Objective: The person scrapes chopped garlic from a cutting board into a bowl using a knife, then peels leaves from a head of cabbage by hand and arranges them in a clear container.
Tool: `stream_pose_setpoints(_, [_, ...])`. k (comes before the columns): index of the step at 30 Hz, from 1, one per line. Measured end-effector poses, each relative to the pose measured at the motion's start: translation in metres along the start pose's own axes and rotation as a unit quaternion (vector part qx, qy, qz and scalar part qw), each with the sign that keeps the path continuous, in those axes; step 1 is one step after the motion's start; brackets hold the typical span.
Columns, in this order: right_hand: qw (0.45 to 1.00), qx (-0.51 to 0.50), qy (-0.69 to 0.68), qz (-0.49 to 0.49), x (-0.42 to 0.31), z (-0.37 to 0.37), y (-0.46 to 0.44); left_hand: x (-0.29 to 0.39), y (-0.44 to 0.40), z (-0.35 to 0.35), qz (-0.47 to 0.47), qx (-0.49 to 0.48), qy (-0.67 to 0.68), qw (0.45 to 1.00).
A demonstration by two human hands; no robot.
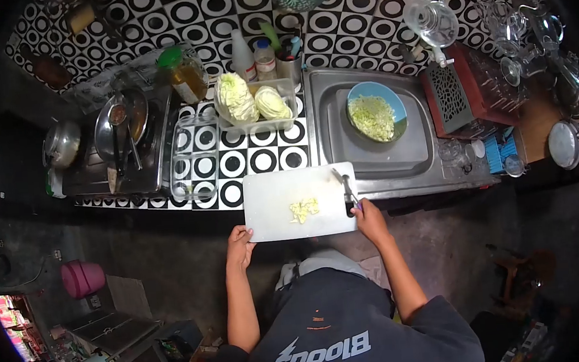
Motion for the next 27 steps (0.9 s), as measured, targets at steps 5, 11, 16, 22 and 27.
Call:
stream_pose_setpoints(5, [0.999,0.035,-0.004,-0.024,-0.036,-0.042,0.019,0.037,0.039,0.032,0.008,-0.129,0.074,0.989])
stream_pose_setpoints(11, [0.995,0.076,-0.031,-0.055,-0.058,-0.086,0.019,0.093,0.06,0.087,0.026,-0.162,0.017,0.986])
stream_pose_setpoints(16, [0.982,0.137,-0.056,-0.117,-0.065,-0.132,-0.002,0.11,0.059,0.123,0.086,-0.169,0.033,0.981])
stream_pose_setpoints(22, [0.964,0.181,-0.07,-0.184,-0.06,-0.198,-0.022,0.103,0.056,0.185,0.154,-0.137,0.046,0.977])
stream_pose_setpoints(27, [0.949,0.046,-0.099,-0.297,-0.074,-0.196,-0.03,0.077,0.049,0.25,0.207,-0.091,0.069,0.972])
Point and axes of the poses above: each hand's wrist, its own y-axis away from the middle knuckle, its own z-axis out of the palm, x = y × z, the point moved 4 cm from there along -y, towards the middle knuckle, and after that the axes turned 2 degrees about -y, right-handed, at the moved point
